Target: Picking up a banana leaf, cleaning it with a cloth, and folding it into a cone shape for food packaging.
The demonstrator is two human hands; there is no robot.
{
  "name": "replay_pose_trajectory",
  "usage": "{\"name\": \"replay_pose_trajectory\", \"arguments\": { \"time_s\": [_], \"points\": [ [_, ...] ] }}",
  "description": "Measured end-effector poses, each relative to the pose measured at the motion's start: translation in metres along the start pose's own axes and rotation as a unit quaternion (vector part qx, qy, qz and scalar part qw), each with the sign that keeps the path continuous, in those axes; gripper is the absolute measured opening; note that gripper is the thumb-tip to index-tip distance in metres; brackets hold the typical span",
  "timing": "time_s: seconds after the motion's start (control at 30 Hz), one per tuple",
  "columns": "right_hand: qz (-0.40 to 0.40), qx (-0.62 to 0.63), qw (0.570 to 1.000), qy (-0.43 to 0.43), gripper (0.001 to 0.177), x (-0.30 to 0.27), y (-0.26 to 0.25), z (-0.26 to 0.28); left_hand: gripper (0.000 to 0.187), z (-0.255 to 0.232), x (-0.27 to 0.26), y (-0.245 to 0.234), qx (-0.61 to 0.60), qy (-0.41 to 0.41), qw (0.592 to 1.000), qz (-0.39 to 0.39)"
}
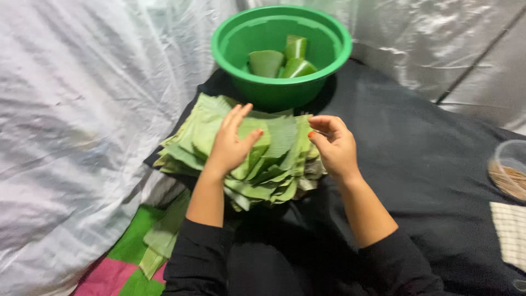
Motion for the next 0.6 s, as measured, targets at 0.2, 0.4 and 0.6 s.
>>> {"name": "replay_pose_trajectory", "arguments": {
  "time_s": [0.2, 0.4, 0.6],
  "points": [
    [0.012, -0.022, 0.995, 0.098, 0.031, -0.003, 0.085, -0.01, 0.053, 0.12, -0.012, -0.051, 0.195, -0.114, 0.971, -0.084],
    [0.055, -0.231, 0.963, 0.13, 0.049, -0.018, 0.094, -0.078, 0.065, 0.153, -0.034, -0.055, 0.247, -0.128, 0.95, -0.144],
    [0.117, -0.269, 0.948, 0.123, 0.084, -0.032, 0.098, -0.067, 0.062, 0.161, -0.05, -0.046, 0.204, 0.004, 0.931, -0.303]
  ]
}}
Point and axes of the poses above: each hand's wrist, its own x-axis towards the middle knuckle, its own y-axis out of the palm, z = x × y, the point moved 1 cm from there along x, towards the middle knuckle, and after that the axes turned 7 degrees about -z, right-handed, at the moved point
